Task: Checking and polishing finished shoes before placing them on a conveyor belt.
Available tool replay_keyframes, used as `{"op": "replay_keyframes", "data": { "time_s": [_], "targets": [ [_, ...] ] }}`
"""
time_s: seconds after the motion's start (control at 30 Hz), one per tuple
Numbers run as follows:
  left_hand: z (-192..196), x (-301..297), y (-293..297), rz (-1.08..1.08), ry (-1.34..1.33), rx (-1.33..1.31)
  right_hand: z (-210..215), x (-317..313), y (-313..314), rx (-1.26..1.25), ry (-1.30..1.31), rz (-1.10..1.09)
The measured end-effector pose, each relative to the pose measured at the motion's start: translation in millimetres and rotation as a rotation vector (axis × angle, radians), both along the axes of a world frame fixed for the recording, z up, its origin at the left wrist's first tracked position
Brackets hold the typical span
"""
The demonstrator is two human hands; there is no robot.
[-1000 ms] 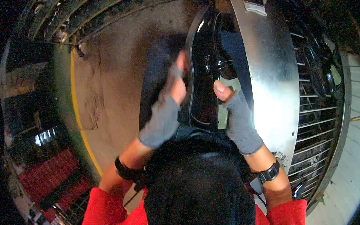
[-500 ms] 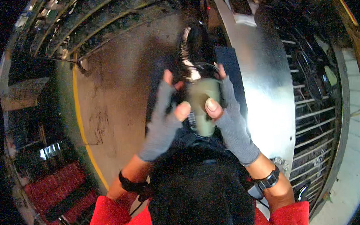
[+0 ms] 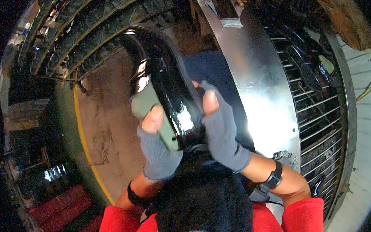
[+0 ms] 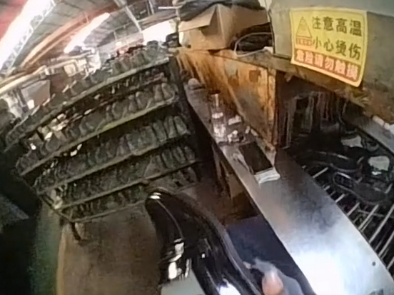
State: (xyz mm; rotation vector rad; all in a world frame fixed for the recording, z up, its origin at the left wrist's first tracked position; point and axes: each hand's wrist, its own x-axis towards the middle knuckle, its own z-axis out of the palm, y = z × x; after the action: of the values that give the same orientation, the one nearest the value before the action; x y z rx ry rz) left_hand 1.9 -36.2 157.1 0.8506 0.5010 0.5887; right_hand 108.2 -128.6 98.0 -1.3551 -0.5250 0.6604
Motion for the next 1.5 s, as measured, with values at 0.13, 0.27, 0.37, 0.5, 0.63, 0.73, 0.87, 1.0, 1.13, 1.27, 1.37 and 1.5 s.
{"op": "replay_keyframes", "data": {
  "time_s": [0.13, 0.27, 0.37, 0.5, 0.63, 0.73, 0.87, 1.0, 1.13, 1.27, 1.37, 1.5],
  "targets": [
    [8, -6, 22, 0.035, 0.061, -0.094, 25, 8, 7, 0.178, 0.956, 0.315],
    [29, -15, 35, -0.066, 0.023, -0.067, 73, 10, 18, -0.013, 0.439, 0.16],
    [31, -2, 35, 0.065, -0.053, 0.23, 90, 20, 31, 0.059, 0.251, 0.227],
    [5, -10, 47, -0.077, -0.071, 0.548, 91, 32, 27, 0.112, 0.555, 0.128],
    [-19, -18, 21, -0.096, -0.139, 0.334, 92, 28, 22, 0.134, 0.675, 0.137],
    [-31, -22, 13, -0.046, -0.124, 0.379, 82, 15, 22, 0.163, 0.738, 0.121],
    [-34, -25, 14, 0.012, 0.055, 0.672, 66, 7, 21, 0.169, 0.694, 0.129],
    [-36, -19, 18, -0.012, 0.071, 0.571, 63, 12, 21, 0.167, 0.774, 0.15],
    [-31, -22, 25, -0.1, -0.027, 0.484, 68, 27, 20, 0.201, 0.906, 0.259],
    [-31, -28, 22, -0.099, 0.071, 0.756, 69, 16, 20, 0.19, 0.718, 0.175],
    [-37, -29, 24, -0.073, 0.041, 0.757, 68, 17, 23, 0.16, 0.777, 0.119],
    [-34, -25, 32, -0.112, 0.025, 0.724, 79, 25, 25, 0.159, 0.792, 0.19]
  ]
}}
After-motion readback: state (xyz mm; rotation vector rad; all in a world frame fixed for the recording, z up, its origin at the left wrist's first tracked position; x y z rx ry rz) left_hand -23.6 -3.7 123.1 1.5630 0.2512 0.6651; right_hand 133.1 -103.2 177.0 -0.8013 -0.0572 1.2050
